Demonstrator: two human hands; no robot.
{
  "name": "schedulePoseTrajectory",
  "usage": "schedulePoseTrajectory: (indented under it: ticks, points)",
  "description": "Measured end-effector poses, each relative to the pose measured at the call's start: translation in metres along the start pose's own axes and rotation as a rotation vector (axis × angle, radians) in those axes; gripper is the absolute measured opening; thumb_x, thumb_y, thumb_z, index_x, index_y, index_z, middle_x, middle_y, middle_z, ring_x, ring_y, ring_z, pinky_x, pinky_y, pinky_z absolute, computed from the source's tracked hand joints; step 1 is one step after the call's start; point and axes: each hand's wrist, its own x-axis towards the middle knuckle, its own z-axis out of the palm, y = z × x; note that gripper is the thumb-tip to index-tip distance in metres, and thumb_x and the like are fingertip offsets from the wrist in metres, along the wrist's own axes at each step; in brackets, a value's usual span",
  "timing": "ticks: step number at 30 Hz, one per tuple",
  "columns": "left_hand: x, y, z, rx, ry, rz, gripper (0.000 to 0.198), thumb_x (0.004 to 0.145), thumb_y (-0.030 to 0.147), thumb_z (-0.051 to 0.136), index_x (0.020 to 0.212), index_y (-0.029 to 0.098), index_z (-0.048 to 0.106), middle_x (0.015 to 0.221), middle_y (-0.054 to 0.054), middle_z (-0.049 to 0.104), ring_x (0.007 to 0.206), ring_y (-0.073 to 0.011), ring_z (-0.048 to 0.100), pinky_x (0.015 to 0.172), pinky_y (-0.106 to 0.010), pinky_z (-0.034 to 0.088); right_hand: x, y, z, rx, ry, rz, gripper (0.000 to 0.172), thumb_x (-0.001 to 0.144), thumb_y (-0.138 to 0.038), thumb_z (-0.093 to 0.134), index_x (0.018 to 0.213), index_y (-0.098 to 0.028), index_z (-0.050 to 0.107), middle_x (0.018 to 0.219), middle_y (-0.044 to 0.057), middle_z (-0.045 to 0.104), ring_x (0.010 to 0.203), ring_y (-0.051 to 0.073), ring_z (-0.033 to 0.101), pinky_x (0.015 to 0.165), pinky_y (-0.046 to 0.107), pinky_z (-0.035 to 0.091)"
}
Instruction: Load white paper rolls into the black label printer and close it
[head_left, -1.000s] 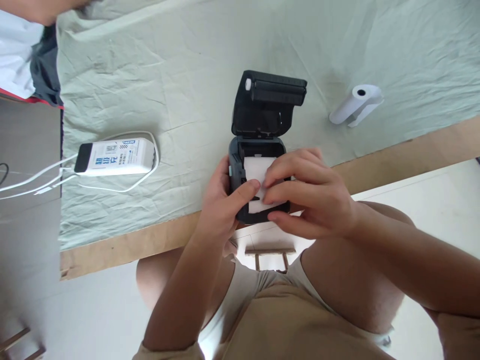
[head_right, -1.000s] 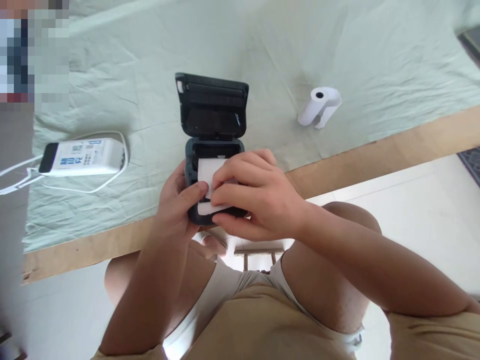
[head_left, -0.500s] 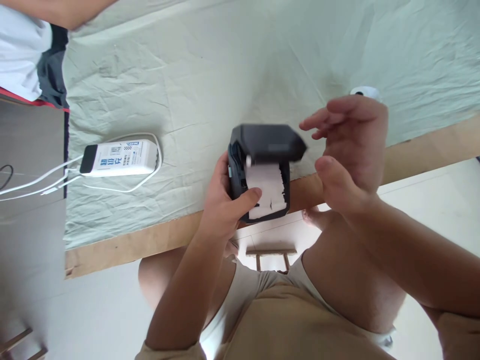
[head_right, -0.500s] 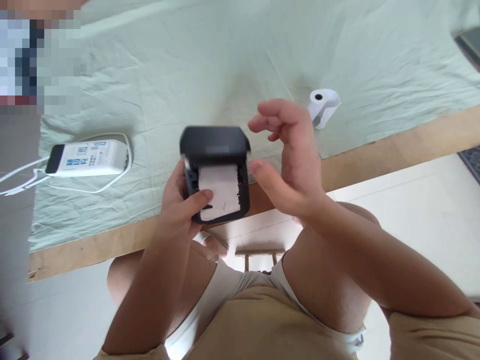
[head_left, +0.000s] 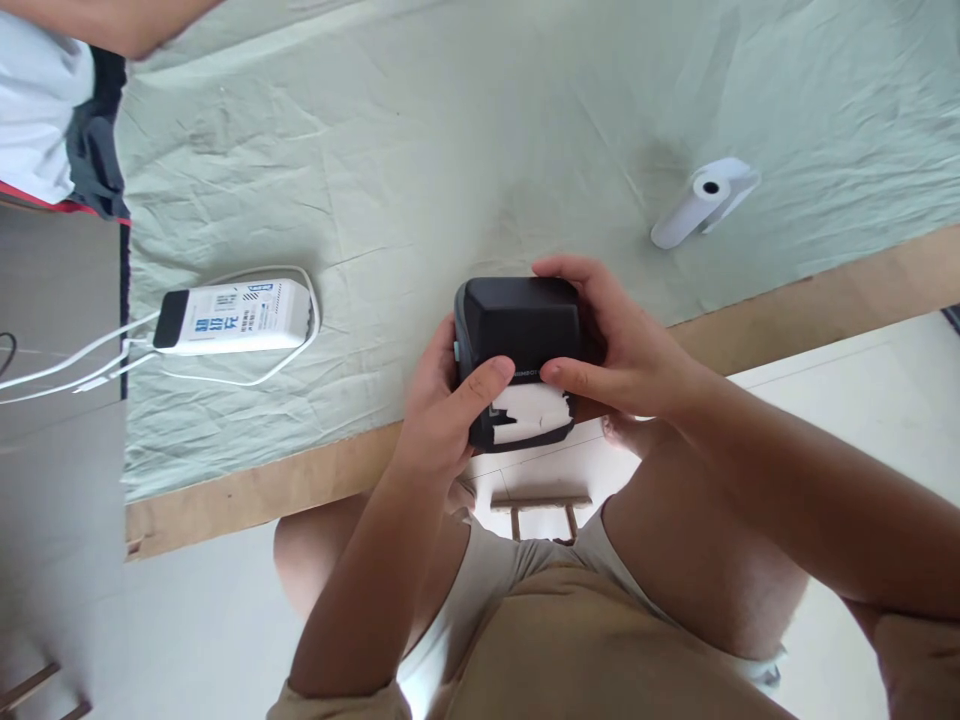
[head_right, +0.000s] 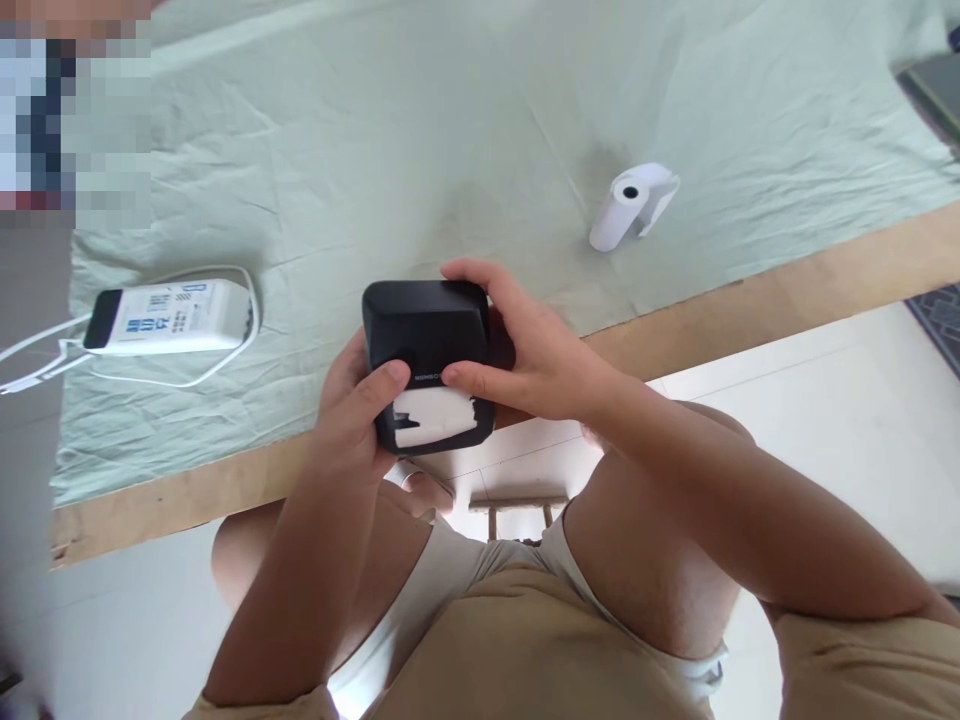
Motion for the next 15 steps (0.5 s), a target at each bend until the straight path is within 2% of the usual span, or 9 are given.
schedulePoseTrajectory:
  ticks: [4, 7, 10, 13, 15]
  points:
    - [-0.0001, 0.0024, 0.0047, 0.002, 0.011, 0.000, 0.043, 0.078, 0.039, 0.092, 0.112, 0.021, 0.073, 0.091, -0.003, 0.076, 0.074, -0.0183, 0.074, 0.059, -0.025, 0.059, -0.0008, -0.0020, 0.0008, -0.066, 0.017, -0.002, 0.068, 0.092, -0.050, 0.072, 0.148, -0.027, 0.041, 0.137, 0.011, 0.064, 0.104, 0.026, 0.070, 0.090, 0.047, 0.061]
    - [0.0004, 0.0001, 0.0070, -0.034, 0.042, 0.003, 0.036, 0.090, 0.050, 0.080, 0.110, 0.022, 0.074, 0.092, -0.005, 0.078, 0.084, -0.0241, 0.079, 0.067, -0.031, 0.064, -0.0027, -0.0013, 0.0013, -0.141, 0.054, -0.053, 0.063, 0.095, -0.052, 0.068, 0.147, -0.025, 0.044, 0.138, 0.012, 0.065, 0.115, 0.030, 0.068, 0.099, 0.052, 0.059]
    - [0.0022, -0.0032, 0.0074, -0.126, 0.109, -0.012, 0.028, 0.098, 0.050, 0.070, 0.097, 0.022, 0.077, 0.085, -0.001, 0.077, 0.081, -0.0210, 0.078, 0.075, -0.033, 0.067, -0.0049, 0.0026, 0.0016, -0.282, 0.195, -0.169, 0.049, 0.096, -0.047, 0.066, 0.139, -0.028, 0.052, 0.133, 0.011, 0.066, 0.124, 0.031, 0.065, 0.106, 0.054, 0.057]
    - [0.0043, -0.0049, 0.0057, -0.137, 0.129, 0.004, 0.021, 0.096, 0.043, 0.075, 0.088, 0.023, 0.077, 0.079, 0.001, 0.074, 0.071, -0.0167, 0.073, 0.074, -0.032, 0.067, -0.0072, 0.0052, 0.0002, -0.424, 0.325, -0.289, 0.041, 0.093, -0.035, 0.069, 0.132, -0.033, 0.057, 0.115, 0.008, 0.068, 0.110, 0.028, 0.068, 0.093, 0.048, 0.062]
    - [0.0055, -0.0049, 0.0042, -0.099, 0.158, 0.016, 0.020, 0.093, 0.042, 0.078, 0.086, 0.023, 0.076, 0.075, 0.002, 0.071, 0.066, -0.0158, 0.069, 0.070, -0.031, 0.065, -0.0087, 0.0034, -0.0024, -0.468, 0.311, -0.347, 0.045, 0.089, -0.033, 0.073, 0.131, -0.035, 0.058, 0.105, 0.006, 0.067, 0.100, 0.028, 0.069, 0.082, 0.046, 0.063]
